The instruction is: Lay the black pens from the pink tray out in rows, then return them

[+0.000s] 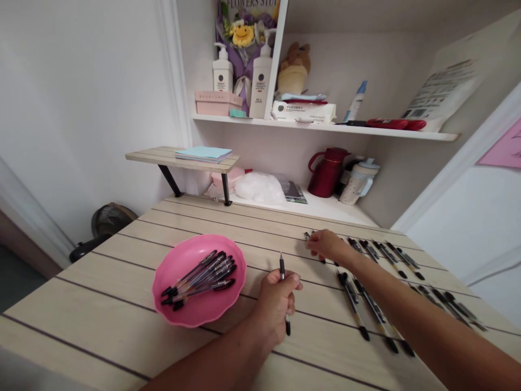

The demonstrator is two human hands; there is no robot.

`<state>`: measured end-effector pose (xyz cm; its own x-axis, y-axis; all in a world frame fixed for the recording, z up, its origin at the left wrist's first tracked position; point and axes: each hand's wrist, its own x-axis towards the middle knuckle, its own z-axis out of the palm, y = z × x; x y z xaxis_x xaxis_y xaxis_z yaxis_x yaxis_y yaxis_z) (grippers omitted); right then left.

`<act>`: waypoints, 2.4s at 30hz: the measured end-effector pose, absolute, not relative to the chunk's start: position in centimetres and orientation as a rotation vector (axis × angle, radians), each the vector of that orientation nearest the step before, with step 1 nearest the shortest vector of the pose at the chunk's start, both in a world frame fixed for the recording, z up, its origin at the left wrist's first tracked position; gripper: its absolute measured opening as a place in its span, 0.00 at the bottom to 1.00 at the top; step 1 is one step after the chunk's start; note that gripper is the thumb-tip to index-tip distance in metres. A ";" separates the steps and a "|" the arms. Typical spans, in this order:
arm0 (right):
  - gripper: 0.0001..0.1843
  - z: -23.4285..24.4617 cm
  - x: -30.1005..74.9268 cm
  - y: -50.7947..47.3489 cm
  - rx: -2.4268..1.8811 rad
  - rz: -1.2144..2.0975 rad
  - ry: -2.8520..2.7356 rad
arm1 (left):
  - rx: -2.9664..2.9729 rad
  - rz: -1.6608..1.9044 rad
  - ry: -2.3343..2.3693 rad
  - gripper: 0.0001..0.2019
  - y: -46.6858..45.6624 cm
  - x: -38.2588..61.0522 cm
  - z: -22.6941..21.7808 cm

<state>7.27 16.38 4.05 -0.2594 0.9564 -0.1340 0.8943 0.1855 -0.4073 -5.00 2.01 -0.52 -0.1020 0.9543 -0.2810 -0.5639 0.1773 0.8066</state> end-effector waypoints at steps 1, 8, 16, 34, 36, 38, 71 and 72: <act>0.09 3.9 7.1 14.8 -1.752 0.706 -2.317 | 0.495 1.391 0.985 0.13 2.1 -5.1 -0.5; 0.09 2.5 7.0 7.2 -1.179 1.035 -2.148 | 0.410 1.430 0.916 0.12 2.3 -5.3 -0.5; 0.08 2.5 7.9 7.1 -1.227 0.409 -2.319 | 0.560 1.418 0.996 0.13 2.2 -5.2 -0.4; 0.11 1.1 8.1 16.7 -1.939 -0.121 -2.414 | 0.585 1.355 1.055 0.10 2.2 -5.1 -0.3; 0.11 1.0 8.0 17.0 -1.955 -0.121 -2.417 | 0.595 1.351 1.063 0.10 2.2 -5.0 -0.3; 0.11 0.9 7.9 17.3 -1.968 -0.122 -2.420 | 0.600 1.349 1.064 0.09 2.3 -5.0 -0.4; 0.05 0.5 4.8 3.6 -1.270 0.754 -2.125 | 0.389 1.653 0.599 0.10 3.6 -5.8 -0.8; 0.05 0.6 4.7 3.5 -1.248 0.748 -2.121 | 0.389 1.661 0.600 0.11 3.7 -5.8 -0.8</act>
